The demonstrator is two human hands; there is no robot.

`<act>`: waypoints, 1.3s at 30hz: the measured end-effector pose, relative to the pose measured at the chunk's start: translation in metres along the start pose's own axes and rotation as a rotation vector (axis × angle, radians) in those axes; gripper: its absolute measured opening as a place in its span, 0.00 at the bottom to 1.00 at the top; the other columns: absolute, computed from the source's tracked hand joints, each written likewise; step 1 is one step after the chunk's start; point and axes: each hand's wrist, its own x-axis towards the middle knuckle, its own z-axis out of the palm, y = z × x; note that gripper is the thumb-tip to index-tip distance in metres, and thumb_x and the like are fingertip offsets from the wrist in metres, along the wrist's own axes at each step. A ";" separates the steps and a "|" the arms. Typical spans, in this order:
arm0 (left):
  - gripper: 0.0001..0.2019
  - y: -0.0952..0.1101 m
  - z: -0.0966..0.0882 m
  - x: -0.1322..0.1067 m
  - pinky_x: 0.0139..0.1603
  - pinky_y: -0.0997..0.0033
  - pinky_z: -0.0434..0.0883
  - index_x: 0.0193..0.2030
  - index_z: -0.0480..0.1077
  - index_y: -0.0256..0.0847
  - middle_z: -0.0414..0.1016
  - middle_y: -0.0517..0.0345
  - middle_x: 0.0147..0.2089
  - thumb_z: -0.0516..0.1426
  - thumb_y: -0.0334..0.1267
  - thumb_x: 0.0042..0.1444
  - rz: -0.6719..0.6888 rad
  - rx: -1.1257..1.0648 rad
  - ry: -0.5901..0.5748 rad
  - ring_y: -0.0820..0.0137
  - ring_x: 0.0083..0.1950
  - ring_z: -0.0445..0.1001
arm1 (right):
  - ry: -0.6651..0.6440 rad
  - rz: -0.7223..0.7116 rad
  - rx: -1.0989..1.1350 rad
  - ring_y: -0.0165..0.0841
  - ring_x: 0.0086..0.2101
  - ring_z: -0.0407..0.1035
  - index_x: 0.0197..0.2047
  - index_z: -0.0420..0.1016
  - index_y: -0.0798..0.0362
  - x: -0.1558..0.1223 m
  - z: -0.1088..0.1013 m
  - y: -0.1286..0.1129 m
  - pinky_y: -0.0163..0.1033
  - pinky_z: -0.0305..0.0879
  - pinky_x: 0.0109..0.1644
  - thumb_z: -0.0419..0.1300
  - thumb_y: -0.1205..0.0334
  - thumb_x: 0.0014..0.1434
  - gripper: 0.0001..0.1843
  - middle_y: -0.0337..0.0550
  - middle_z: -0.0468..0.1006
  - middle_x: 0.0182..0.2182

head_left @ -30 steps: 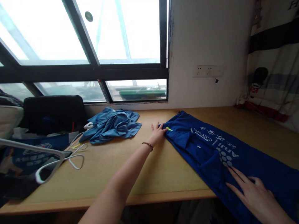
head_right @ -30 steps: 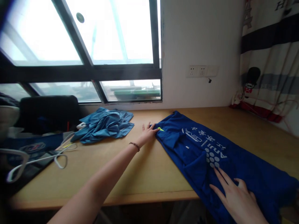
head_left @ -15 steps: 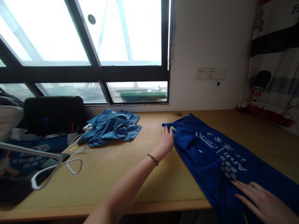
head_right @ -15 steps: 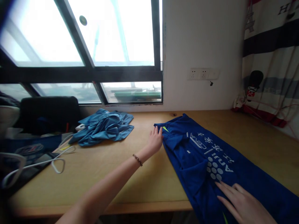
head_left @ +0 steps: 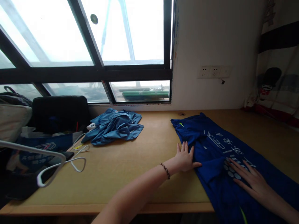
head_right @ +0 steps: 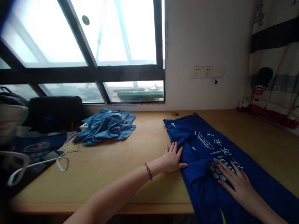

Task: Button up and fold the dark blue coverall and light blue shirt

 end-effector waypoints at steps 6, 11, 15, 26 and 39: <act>0.40 -0.022 -0.004 0.042 0.54 0.34 0.37 0.63 0.42 0.46 0.39 0.45 0.65 0.36 0.66 0.46 0.049 0.027 -0.013 0.47 0.64 0.34 | 0.022 0.189 -0.048 0.53 0.58 0.38 0.61 0.39 0.33 0.006 0.007 -0.014 0.67 0.49 0.51 0.41 0.40 0.54 0.32 0.28 0.41 0.61; 0.38 -0.010 -0.006 0.074 0.54 0.34 0.36 0.62 0.45 0.49 0.40 0.49 0.65 0.47 0.62 0.46 -0.079 0.127 0.154 0.45 0.63 0.32 | -0.002 0.311 -0.070 0.58 0.56 0.43 0.61 0.37 0.34 0.023 0.007 -0.009 0.71 0.47 0.46 0.38 0.37 0.53 0.34 0.33 0.42 0.61; 0.26 0.022 -0.006 0.078 0.56 0.37 0.39 0.62 0.47 0.43 0.43 0.44 0.64 0.46 0.43 0.56 -0.152 0.136 0.320 0.49 0.64 0.37 | -0.001 0.377 -0.072 0.60 0.55 0.43 0.61 0.35 0.35 0.043 0.009 0.006 0.71 0.47 0.45 0.36 0.35 0.52 0.35 0.34 0.42 0.62; 0.23 0.106 0.011 0.019 0.56 0.49 0.53 0.58 0.54 0.46 0.53 0.54 0.61 0.39 0.49 0.58 0.461 -0.041 0.244 0.60 0.62 0.48 | -0.032 0.337 -0.095 0.57 0.55 0.44 0.61 0.46 0.38 0.108 0.002 0.056 0.67 0.47 0.47 0.33 0.37 0.53 0.34 0.36 0.45 0.61; 0.22 0.091 0.004 -0.002 0.59 0.49 0.46 0.59 0.52 0.53 0.49 0.72 0.62 0.36 0.47 0.59 0.656 0.067 0.089 0.65 0.64 0.42 | -0.042 0.283 -0.049 0.57 0.56 0.42 0.61 0.44 0.40 0.138 0.009 0.106 0.66 0.43 0.51 0.35 0.37 0.53 0.34 0.36 0.43 0.62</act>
